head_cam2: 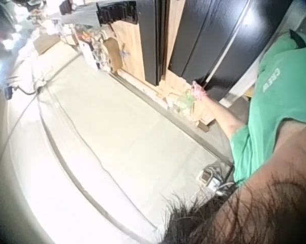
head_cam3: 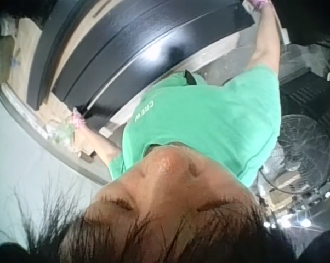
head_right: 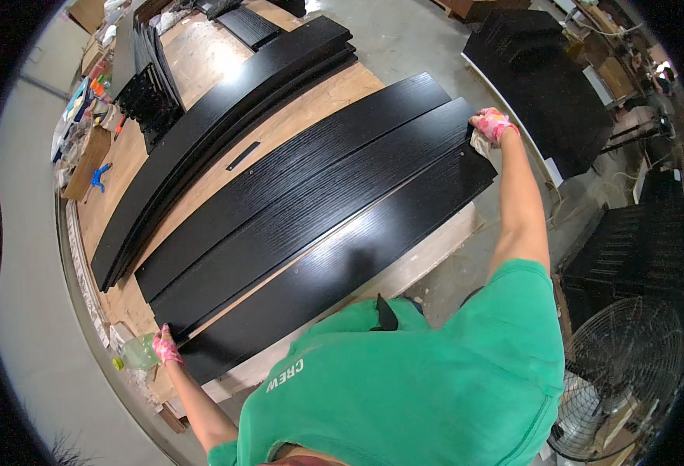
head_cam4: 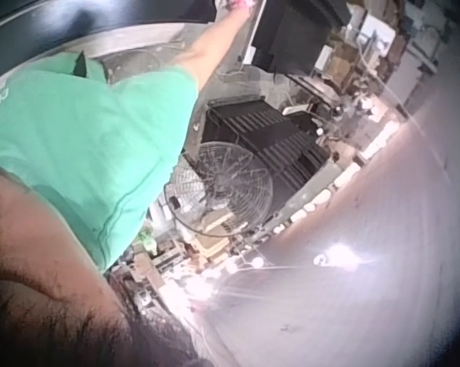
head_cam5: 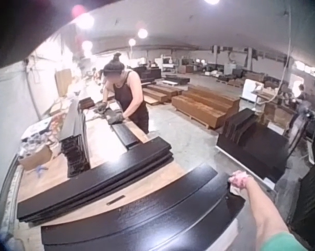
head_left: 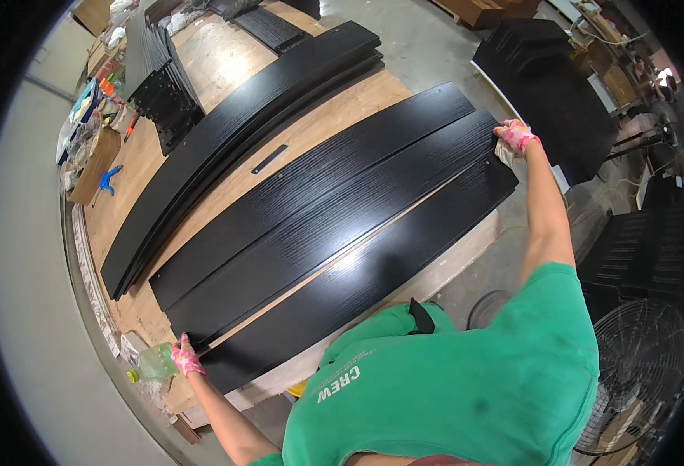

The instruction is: The person cleans black panels on a workbench by pouring liquid from a bottle and wiping the surfaces with a cloth.

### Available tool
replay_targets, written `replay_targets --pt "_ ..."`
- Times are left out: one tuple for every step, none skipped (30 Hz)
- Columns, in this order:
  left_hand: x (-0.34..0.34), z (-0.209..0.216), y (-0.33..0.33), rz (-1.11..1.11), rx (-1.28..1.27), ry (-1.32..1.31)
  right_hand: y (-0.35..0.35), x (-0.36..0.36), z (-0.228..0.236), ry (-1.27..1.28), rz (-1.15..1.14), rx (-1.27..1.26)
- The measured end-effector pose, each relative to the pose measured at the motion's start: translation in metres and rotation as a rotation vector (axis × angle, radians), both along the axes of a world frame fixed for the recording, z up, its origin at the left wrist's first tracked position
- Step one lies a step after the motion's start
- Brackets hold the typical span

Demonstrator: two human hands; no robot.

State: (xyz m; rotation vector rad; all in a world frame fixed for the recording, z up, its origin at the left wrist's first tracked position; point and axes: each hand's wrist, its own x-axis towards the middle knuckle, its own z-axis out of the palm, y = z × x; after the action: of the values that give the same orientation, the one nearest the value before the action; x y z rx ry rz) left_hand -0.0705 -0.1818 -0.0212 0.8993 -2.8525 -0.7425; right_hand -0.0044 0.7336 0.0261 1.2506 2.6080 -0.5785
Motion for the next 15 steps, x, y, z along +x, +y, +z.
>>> replay_targets --pt "-0.002 0.002 -0.003 0.064 0.089 0.054 -0.007 -0.003 0.006 0.059 -0.071 -0.008" --pt "-0.004 0.007 -0.006 0.063 0.084 0.050 -0.002 0.001 0.010 0.200 -0.126 -0.110" --pt "-0.007 0.011 -0.010 0.018 0.044 0.045 0.012 0.004 0.013 0.170 -0.086 -0.168" --pt "-0.010 0.015 -0.010 -0.027 0.007 0.041 0.022 0.004 0.019 0.140 -0.046 -0.224" --pt "-0.013 0.017 -0.010 -0.022 -0.054 0.047 0.012 0.001 0.028 0.105 -0.050 -0.123" --pt "-0.011 0.021 -0.011 -0.020 -0.058 0.044 0.013 -0.002 0.032 0.015 -0.015 -0.113" --pt "-0.011 0.023 -0.012 0.037 0.162 0.079 0.018 -0.002 0.029 0.062 -0.001 -0.068" --pt "-0.011 0.024 -0.013 0.094 0.383 0.113 0.020 0.000 0.026 0.109 0.013 -0.021" --pt "-0.011 0.024 -0.015 0.092 0.383 0.111 0.026 0.003 0.027 0.135 0.081 -0.070" --pt "-0.007 0.025 -0.021 0.143 0.428 0.216 0.023 -0.002 0.033 0.071 0.061 -0.106" --pt "-0.005 0.028 -0.023 0.191 0.474 0.322 0.012 -0.007 0.042 0.014 0.035 -0.129" --pt "-0.004 0.033 -0.027 0.192 0.469 0.320 0.002 -0.011 0.051 -0.043 0.009 -0.152" --pt "-0.007 0.045 -0.026 0.163 0.469 0.262 0.003 -0.010 0.059 -0.087 0.055 -0.132" --pt "-0.009 0.057 -0.024 0.136 0.465 0.204 -0.002 -0.013 0.068 -0.131 0.104 -0.116" --pt "-0.010 0.066 -0.018 0.149 0.343 0.172 -0.009 -0.015 0.077 -0.117 0.063 -0.092"
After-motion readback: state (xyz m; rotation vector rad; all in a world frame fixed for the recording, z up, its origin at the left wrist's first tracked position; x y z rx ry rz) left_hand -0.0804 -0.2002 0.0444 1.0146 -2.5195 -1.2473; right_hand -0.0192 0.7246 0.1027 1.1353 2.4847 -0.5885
